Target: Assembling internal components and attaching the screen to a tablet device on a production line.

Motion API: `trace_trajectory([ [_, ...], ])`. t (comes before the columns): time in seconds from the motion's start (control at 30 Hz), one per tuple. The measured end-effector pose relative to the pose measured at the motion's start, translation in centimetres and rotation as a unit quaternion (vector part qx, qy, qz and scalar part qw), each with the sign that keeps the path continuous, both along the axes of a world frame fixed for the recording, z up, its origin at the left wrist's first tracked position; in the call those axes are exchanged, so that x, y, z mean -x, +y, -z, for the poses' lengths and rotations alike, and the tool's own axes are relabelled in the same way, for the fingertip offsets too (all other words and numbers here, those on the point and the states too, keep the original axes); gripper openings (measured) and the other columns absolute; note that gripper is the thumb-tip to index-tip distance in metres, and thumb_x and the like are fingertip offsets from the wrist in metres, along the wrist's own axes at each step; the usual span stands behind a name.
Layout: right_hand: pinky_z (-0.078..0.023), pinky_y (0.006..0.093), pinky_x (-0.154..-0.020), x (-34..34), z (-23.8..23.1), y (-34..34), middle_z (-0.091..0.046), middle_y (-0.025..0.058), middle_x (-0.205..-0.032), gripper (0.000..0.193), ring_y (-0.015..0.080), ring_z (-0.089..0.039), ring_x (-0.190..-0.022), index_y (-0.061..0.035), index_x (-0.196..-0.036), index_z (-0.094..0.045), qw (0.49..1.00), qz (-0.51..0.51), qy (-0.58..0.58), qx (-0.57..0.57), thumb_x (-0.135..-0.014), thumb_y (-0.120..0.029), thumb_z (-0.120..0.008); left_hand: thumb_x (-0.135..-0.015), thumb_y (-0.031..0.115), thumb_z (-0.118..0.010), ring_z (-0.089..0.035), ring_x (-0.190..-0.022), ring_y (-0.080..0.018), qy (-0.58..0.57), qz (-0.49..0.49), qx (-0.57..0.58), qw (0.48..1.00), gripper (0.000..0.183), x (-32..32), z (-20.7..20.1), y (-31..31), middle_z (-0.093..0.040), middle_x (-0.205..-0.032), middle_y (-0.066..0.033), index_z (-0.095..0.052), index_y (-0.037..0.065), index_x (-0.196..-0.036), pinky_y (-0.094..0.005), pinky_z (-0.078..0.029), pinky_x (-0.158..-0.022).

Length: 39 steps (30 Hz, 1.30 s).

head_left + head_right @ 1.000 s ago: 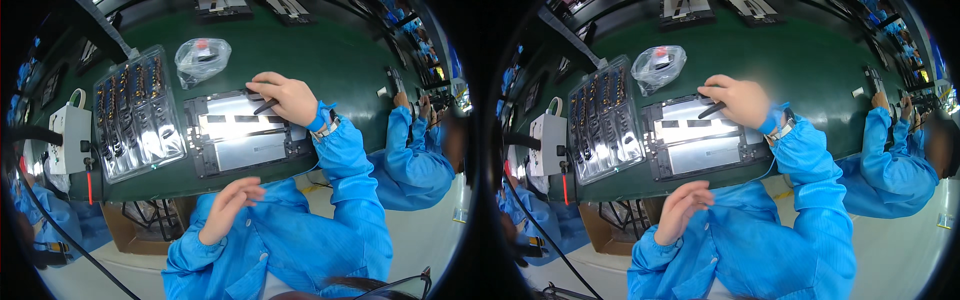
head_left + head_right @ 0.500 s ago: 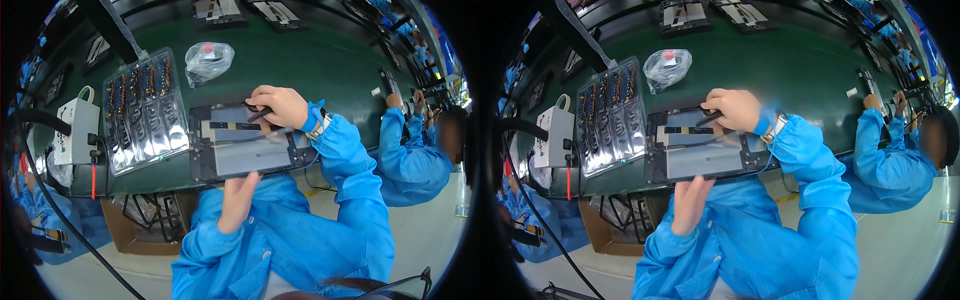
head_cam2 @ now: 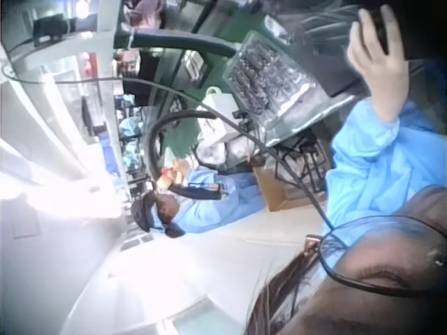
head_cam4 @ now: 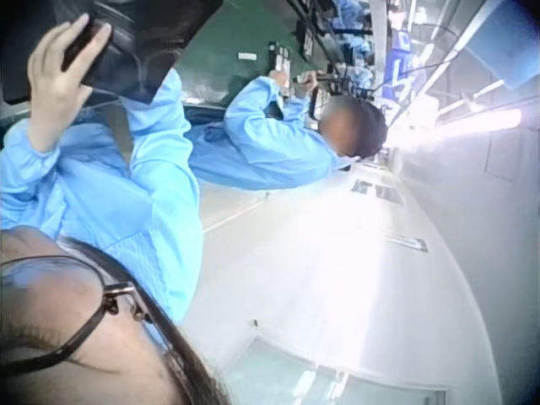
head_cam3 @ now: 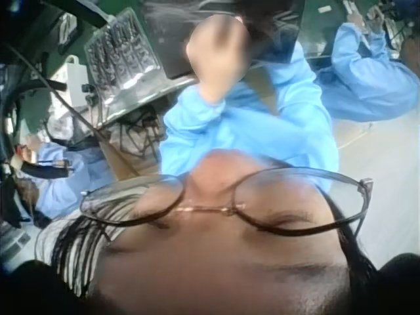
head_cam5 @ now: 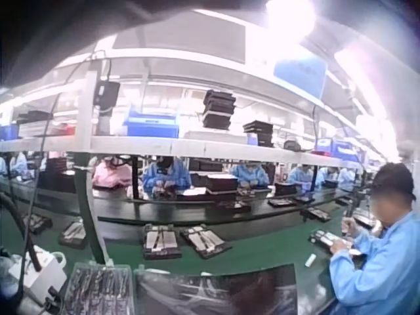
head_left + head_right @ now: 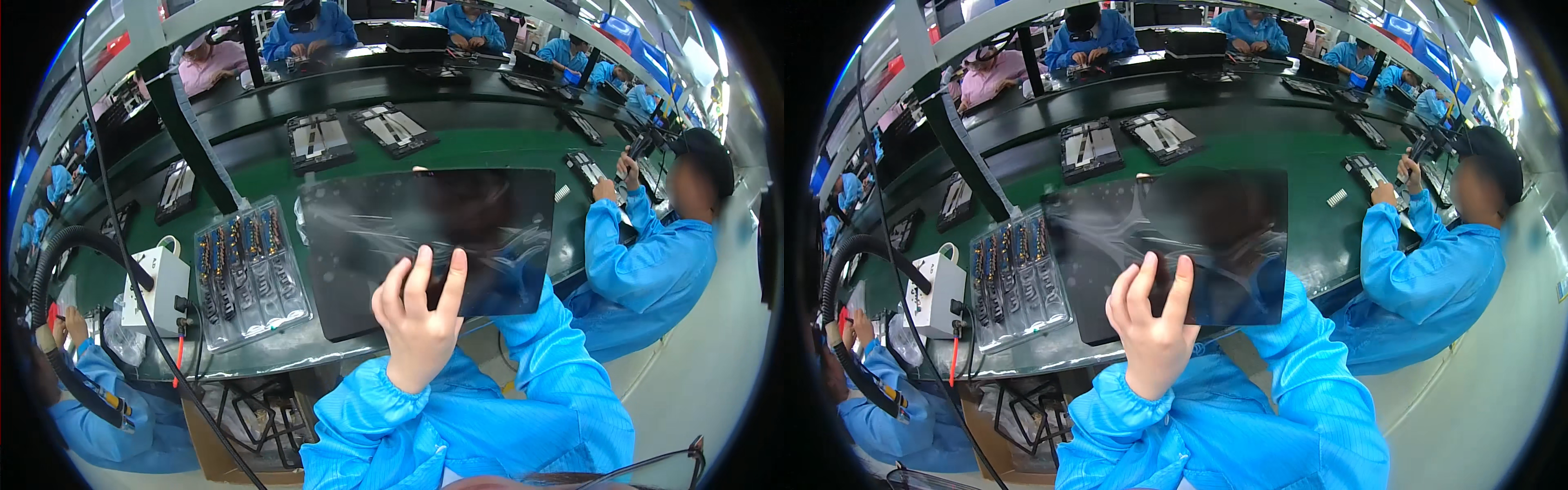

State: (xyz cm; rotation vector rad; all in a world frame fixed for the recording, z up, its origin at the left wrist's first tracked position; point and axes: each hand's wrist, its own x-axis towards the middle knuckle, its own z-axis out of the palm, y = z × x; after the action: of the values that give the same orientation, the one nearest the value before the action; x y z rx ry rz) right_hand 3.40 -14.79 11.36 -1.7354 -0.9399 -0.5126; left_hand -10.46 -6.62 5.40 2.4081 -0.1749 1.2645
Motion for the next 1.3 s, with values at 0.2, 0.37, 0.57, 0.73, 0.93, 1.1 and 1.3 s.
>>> trace_trajectory([
  [0.2,-0.048,0.0293,-0.078,1.1,-1.1,-0.8,-0.058,0.0141,-0.113,0.033,0.0262,-0.061,-0.091,-0.0032,-0.109,-0.061,0.997,0.045,-0.059,0.023,-0.076,0.001,-0.057,-0.047,0.006,-0.073,-0.041,-0.111,-0.0307,0.008,-0.015,-0.039,0.999,0.072,1.5,0.4,-0.5,-0.044,-0.126,-0.0098,-0.060,0.024,-0.116,-0.0420,-0.035,-0.089],
  [0.37,-0.049,0.0295,-0.078,1.0,-0.5,-0.3,-0.058,0.0144,-0.114,0.033,0.0265,-0.061,-0.091,-0.0031,-0.108,-0.061,0.994,0.055,-0.079,0.057,-0.075,0.003,-0.057,-0.057,-0.008,-0.060,-0.046,-0.107,-0.0334,0.022,0.205,0.209,0.956,0.070,0.2,0.4,0.8,-0.044,-0.126,-0.0139,-0.053,0.011,-0.124,-0.0414,-0.041,-0.090],
  [0.57,-0.050,0.0275,-0.073,-1.7,4.9,2.0,-0.057,0.0109,-0.114,0.040,0.0205,-0.062,-0.084,-0.0036,-0.112,-0.058,0.955,-0.026,0.011,0.294,-0.073,0.003,-0.055,-0.088,0.012,-0.056,-0.057,-0.080,-0.0162,0.119,0.257,0.759,0.587,0.033,-0.8,8.3,0.5,-0.061,-0.094,-0.0092,-0.047,-0.005,-0.116,-0.0274,-0.047,-0.072],
  [0.73,-0.051,0.0291,-0.076,-2.9,10.4,2.5,-0.055,0.0074,-0.116,0.044,0.0198,-0.063,-0.083,-0.0075,-0.116,-0.056,0.902,0.011,0.029,0.431,-0.072,-0.003,-0.058,-0.091,0.013,-0.052,-0.054,-0.102,-0.0183,0.147,0.288,0.839,0.438,0.034,-1.3,9.5,2.3,-0.052,-0.116,-0.0095,-0.045,0.001,-0.122,-0.0355,-0.048,-0.084],
  [0.93,-0.052,0.0301,-0.070,-2.5,12.3,2.0,-0.053,0.0066,-0.117,0.046,0.0193,-0.063,-0.079,-0.0069,-0.114,-0.056,0.918,-0.015,0.032,0.396,-0.069,0.001,-0.058,-0.089,0.016,-0.055,-0.057,-0.097,-0.0171,0.514,0.429,0.558,0.491,0.033,3.9,9.4,8.2,-0.058,-0.109,-0.0075,-0.050,0.006,-0.120,-0.0331,-0.047,-0.081],
  [1.1,-0.051,0.0369,-0.060,0.9,10.1,0.5,-0.055,0.0108,-0.113,0.047,0.0274,-0.062,-0.070,-0.0106,-0.110,-0.057,0.926,-0.004,-0.041,0.375,-0.064,-0.005,-0.063,-0.079,0.011,-0.062,-0.056,-0.071,-0.0266,0.393,0.005,0.239,0.888,0.039,7.2,7.3,12.0,-0.055,-0.077,-0.0123,-0.054,0.003,-0.117,-0.0327,-0.046,-0.061],
  [1.3,-0.047,0.0299,-0.056,5.4,11.1,-1.0,-0.059,0.0080,-0.103,0.049,0.0205,-0.058,-0.059,-0.0072,-0.111,-0.056,0.883,-0.028,-0.117,0.455,-0.069,-0.029,-0.069,-0.081,0.019,-0.062,-0.055,-0.072,-0.0291,0.439,-0.010,0.130,0.889,0.049,4.9,7.7,10.8,-0.052,-0.080,-0.0127,-0.048,0.002,-0.124,-0.0362,-0.045,-0.061],
])
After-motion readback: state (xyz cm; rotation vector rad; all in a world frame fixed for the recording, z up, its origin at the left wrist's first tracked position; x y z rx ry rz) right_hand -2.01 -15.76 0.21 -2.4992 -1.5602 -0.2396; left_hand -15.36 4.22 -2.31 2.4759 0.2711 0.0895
